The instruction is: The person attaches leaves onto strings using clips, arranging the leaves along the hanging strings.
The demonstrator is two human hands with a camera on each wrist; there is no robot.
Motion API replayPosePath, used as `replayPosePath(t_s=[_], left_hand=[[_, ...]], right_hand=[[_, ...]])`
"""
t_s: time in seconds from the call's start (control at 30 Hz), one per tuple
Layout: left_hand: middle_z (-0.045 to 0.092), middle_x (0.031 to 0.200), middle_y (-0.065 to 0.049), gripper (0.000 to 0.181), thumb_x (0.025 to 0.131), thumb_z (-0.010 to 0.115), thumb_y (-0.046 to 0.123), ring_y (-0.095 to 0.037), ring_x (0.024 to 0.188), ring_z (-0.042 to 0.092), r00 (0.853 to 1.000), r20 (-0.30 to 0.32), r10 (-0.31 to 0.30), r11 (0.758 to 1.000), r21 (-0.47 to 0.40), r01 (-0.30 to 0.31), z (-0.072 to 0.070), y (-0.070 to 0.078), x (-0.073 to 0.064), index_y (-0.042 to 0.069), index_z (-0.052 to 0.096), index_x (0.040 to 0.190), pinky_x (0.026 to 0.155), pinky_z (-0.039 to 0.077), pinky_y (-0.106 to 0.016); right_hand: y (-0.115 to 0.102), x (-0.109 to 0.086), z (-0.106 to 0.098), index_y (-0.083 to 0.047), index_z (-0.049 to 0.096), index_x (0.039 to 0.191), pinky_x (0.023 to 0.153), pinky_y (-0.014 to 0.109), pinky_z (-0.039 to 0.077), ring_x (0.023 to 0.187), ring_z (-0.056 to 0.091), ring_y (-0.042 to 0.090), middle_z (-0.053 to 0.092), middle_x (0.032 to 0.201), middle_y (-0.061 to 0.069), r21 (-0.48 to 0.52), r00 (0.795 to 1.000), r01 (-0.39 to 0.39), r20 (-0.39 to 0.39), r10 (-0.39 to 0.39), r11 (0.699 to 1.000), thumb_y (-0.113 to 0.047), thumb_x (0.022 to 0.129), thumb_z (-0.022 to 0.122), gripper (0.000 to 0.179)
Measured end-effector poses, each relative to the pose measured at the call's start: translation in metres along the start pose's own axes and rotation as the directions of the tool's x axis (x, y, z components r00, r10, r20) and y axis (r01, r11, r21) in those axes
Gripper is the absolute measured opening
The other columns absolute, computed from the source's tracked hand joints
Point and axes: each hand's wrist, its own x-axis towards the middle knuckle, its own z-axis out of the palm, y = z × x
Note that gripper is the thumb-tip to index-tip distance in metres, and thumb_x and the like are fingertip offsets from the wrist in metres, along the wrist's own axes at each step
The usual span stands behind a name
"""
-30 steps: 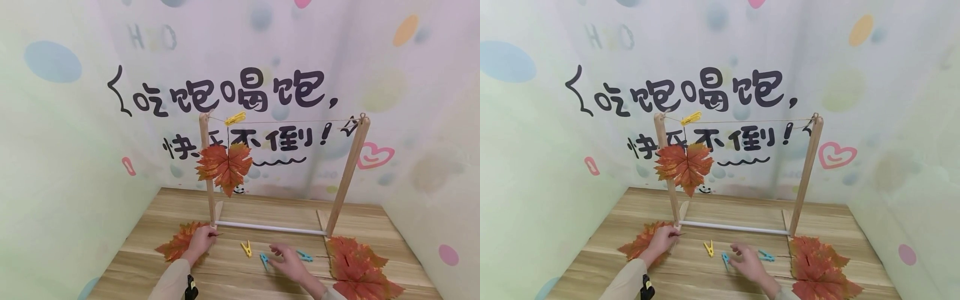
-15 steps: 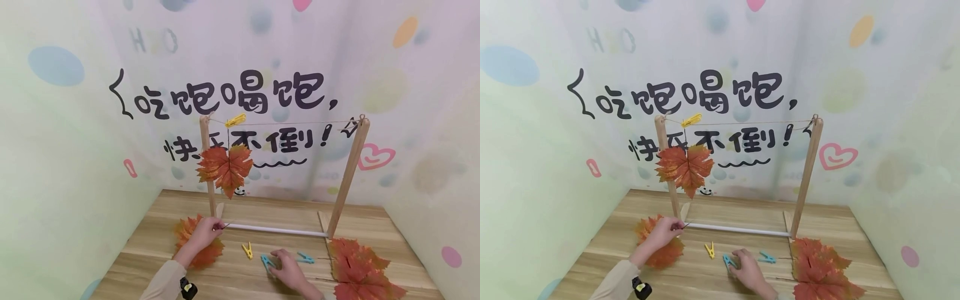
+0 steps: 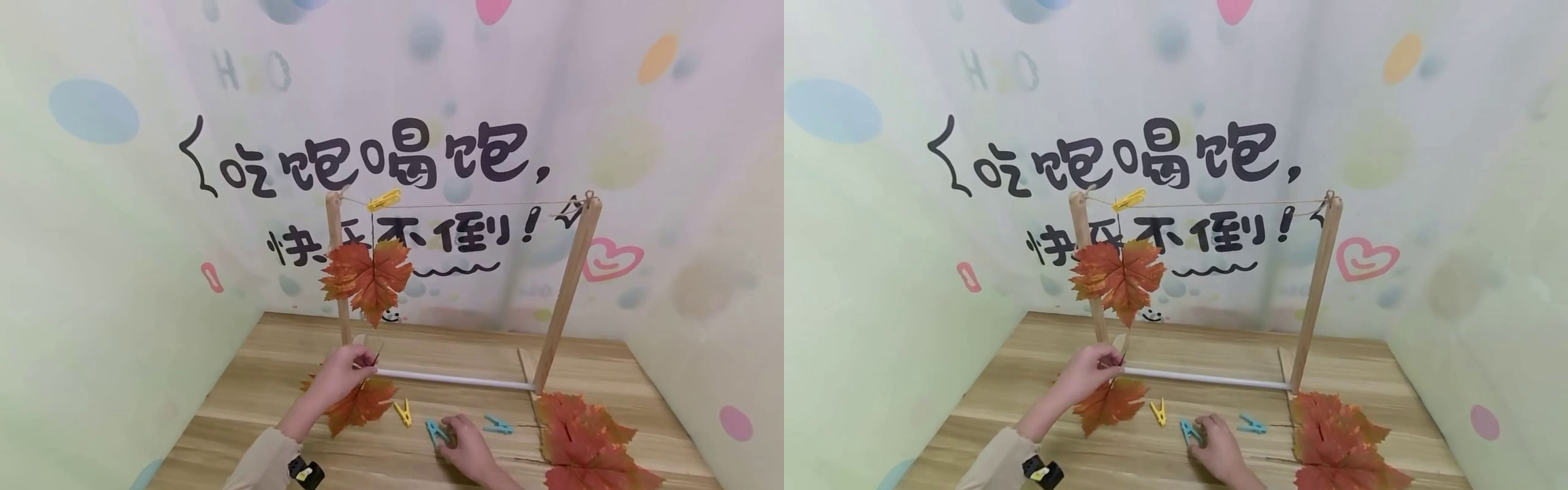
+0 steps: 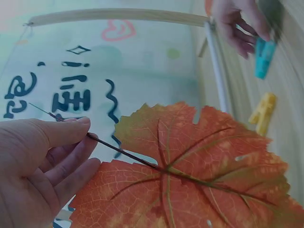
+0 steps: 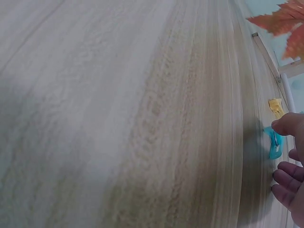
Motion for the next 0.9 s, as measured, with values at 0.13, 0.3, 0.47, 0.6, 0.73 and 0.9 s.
replayPosePath(t_s=[0.13, 0.3, 0.47, 0.6, 0.73, 0.9], left_hand=[[0.062, 0.074, 0.001, 0.004, 0.079, 0.068, 0.005, -0.01, 0.069, 0.06, 0.999, -0.044, 0.029, 0.999, -0.034, -0.031, -0.002, 0.011, 0.005, 0.006, 0.065, 0.077, 0.062, 0.05, -0.019], [0.065, 0.073, 0.0, 0.005, 0.079, 0.069, 0.007, -0.009, 0.067, 0.061, 0.994, -0.084, 0.069, 0.995, -0.063, -0.075, -0.005, 0.023, 0.014, 0.004, 0.066, 0.078, 0.062, 0.05, -0.017], [0.064, 0.073, 0.001, 0.004, 0.078, 0.07, 0.006, -0.008, 0.065, 0.059, 0.987, -0.13, 0.099, 0.993, -0.057, -0.107, -0.01, 0.035, 0.025, 0.006, 0.066, 0.077, 0.06, 0.049, -0.017], [0.064, 0.072, 0.0, 0.005, 0.076, 0.071, 0.005, -0.008, 0.063, 0.057, 0.979, -0.173, 0.11, 0.99, -0.067, -0.123, -0.013, 0.043, 0.033, 0.006, 0.066, 0.077, 0.058, 0.049, -0.019], [0.065, 0.072, -0.001, 0.005, 0.075, 0.072, 0.006, -0.008, 0.062, 0.058, 0.975, -0.212, 0.062, 0.987, -0.13, -0.091, -0.016, 0.047, 0.039, 0.006, 0.067, 0.076, 0.057, 0.049, -0.019], [0.066, 0.071, -0.004, 0.006, 0.075, 0.073, 0.006, -0.01, 0.06, 0.058, 0.967, -0.254, -0.016, 0.973, -0.227, -0.043, -0.02, 0.046, 0.048, 0.004, 0.067, 0.075, 0.056, 0.049, -0.02]], right_hand=[[-0.003, -0.001, 0.002, 0.002, 0.061, 0.101, 0.065, 0.028, 0.046, 0.079, 0.052, 0.014, 0.057, 0.092, 0.005, -0.018, 1.0, -0.004, -0.024, 0.004, 1.0, -0.021, 0.067, 0.077, 0.044], [-0.007, -0.001, 0.004, 0.0, 0.061, 0.093, 0.062, 0.027, 0.045, 0.076, 0.05, 0.014, 0.056, 0.087, 0.005, -0.034, 0.997, -0.006, -0.071, 0.003, 0.999, -0.024, 0.062, 0.08, 0.044], [-0.005, 0.0, 0.007, -0.004, 0.061, 0.084, 0.057, 0.023, 0.041, 0.069, 0.045, 0.01, 0.052, 0.079, 0.001, -0.057, 0.996, -0.011, -0.093, 0.006, 0.998, -0.018, 0.061, 0.079, 0.033], [-0.003, 0.0, 0.008, -0.005, 0.06, 0.081, 0.056, 0.022, 0.041, 0.068, 0.046, 0.009, 0.052, 0.077, -0.001, -0.063, 0.997, -0.021, -0.078, 0.016, 0.998, -0.014, 0.062, 0.077, 0.027], [-0.001, 0.0, 0.006, -0.003, 0.062, 0.083, 0.057, 0.024, 0.044, 0.069, 0.049, 0.01, 0.056, 0.079, 0.001, -0.064, 0.998, -0.024, -0.067, 0.02, 0.998, -0.011, 0.063, 0.076, 0.025], [-0.001, 0.001, 0.004, -0.001, 0.063, 0.083, 0.057, 0.024, 0.044, 0.068, 0.049, 0.01, 0.056, 0.077, 0.001, -0.058, 0.999, 0.001, -0.049, -0.004, 0.998, -0.009, 0.064, 0.075, 0.024]])
